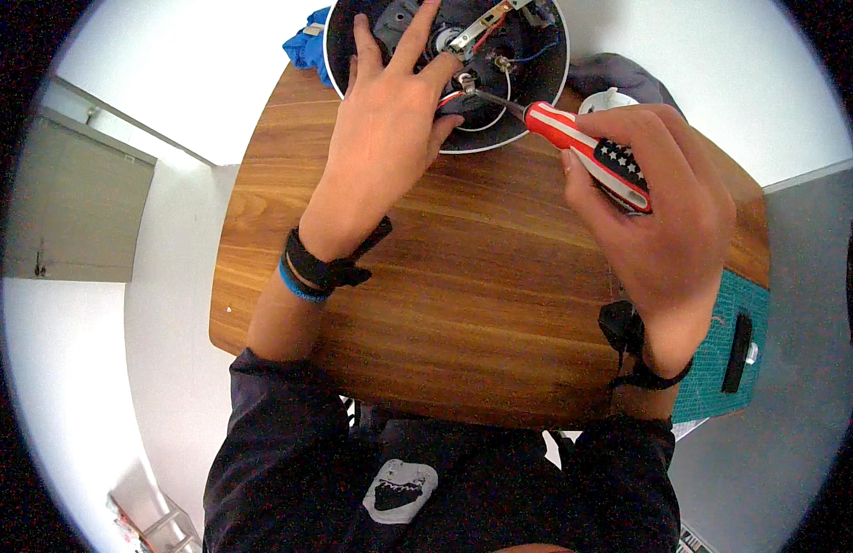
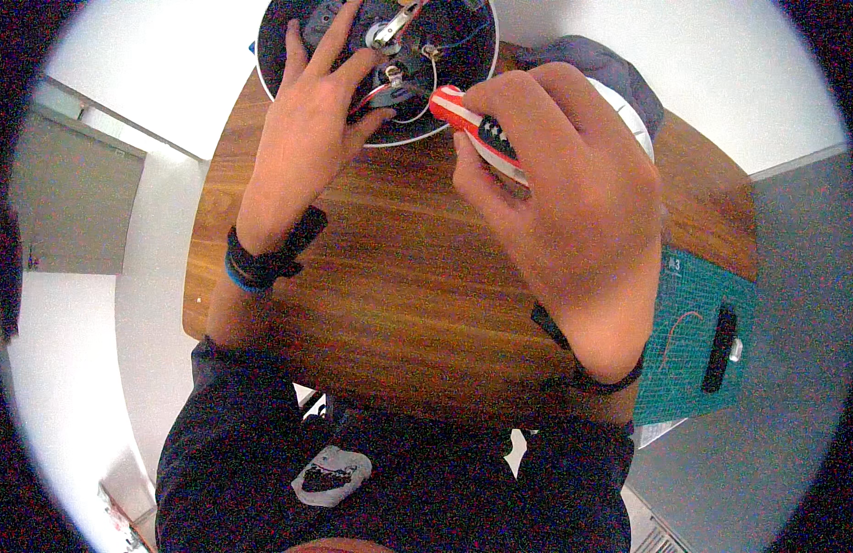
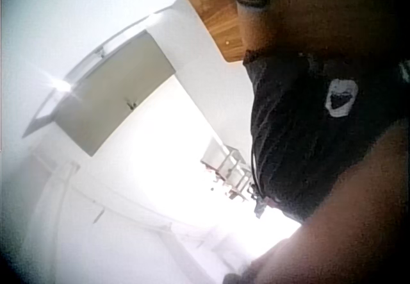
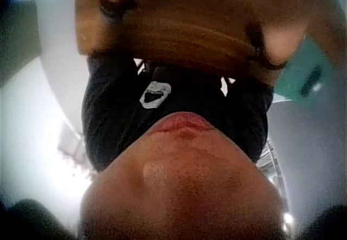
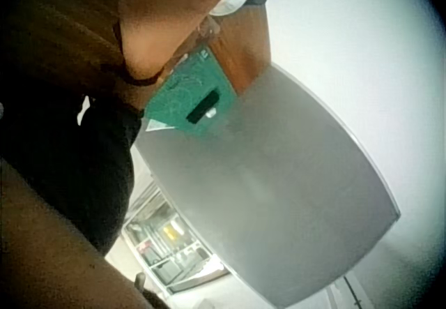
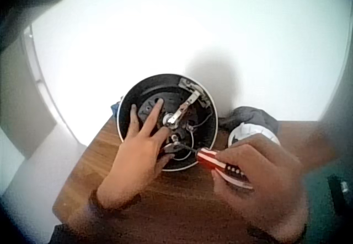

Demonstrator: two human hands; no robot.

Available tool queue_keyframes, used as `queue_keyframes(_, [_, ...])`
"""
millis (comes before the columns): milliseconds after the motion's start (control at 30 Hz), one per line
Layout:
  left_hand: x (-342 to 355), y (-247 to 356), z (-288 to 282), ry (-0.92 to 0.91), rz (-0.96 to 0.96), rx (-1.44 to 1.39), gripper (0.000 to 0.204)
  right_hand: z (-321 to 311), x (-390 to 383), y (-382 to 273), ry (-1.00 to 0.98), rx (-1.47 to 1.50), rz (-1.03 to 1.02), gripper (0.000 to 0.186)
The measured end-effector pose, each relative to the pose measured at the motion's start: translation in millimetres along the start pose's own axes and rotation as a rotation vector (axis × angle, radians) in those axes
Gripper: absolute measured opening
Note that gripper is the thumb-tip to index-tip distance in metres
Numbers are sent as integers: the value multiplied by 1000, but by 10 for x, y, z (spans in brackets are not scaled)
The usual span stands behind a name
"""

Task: The person uses a screwdriver to loosen screws on the internal wiring of a white cylindrical appliance. They then disconnect wires and remove a component from the unit, placing it on the table.

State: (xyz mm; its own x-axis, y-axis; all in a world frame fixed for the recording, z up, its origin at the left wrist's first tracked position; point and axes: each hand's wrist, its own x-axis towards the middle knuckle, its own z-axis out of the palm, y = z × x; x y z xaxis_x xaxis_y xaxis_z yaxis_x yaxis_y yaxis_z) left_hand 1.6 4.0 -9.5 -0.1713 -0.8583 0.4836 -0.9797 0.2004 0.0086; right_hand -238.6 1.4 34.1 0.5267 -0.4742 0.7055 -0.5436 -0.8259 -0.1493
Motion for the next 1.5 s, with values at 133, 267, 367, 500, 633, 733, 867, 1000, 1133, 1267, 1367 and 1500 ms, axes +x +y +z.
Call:
queue_keyframes(133, [-6, 20, 4, 7, 9, 8, 43, -26, 0, -12, -12, -4, 3, 23])
queue_keyframes(267, [-8, 35, 1, 11, 9, -1, 42, -12, -13, -10, 13, -4, 9, 22])
queue_keyframes(367, [-8, 38, -10, 14, 14, -2, 42, -7, -11, -27, 3, 2, 4, 23])
queue_keyframes(500, [-6, 41, -1, 17, 20, 3, 41, 29, -26, -35, -26, -18, 30, 24])
queue_keyframes(633, [-10, 46, -8, 8, -3, -20, 42, 29, -13, -3, 64, 0, 13, 23])
queue_keyframes(733, [-6, 34, 4, 17, 15, -7, 42, -29, -12, -51, 32, -21, 43, 23])
queue_keyframes(867, [-11, 33, 1, 10, 5, 3, 42, 8, -31, -72, 5, 7, 41, 23])
queue_keyframes(1000, [-9, 26, 8, 9, 0, 8, 41, 27, -30, -40, 7, 5, 33, 22])
queue_keyframes(1133, [-5, 23, -5, 18, 23, 10, 41, 29, -22, -49, 12, 10, 44, 22])
queue_keyframes(1267, [-16, 31, -29, 8, 26, -6, 44, 23, -24, -64, -7, -13, 37, 21])
queue_keyframes(1367, [-13, 45, -20, 5, 9, -30, 46, 15, -31, -102, -32, -17, 32, 21])
queue_keyframes(1500, [-6, 57, 11, 4, -4, -19, 47, 36, -61, -161, -74, 29, 36, 20])
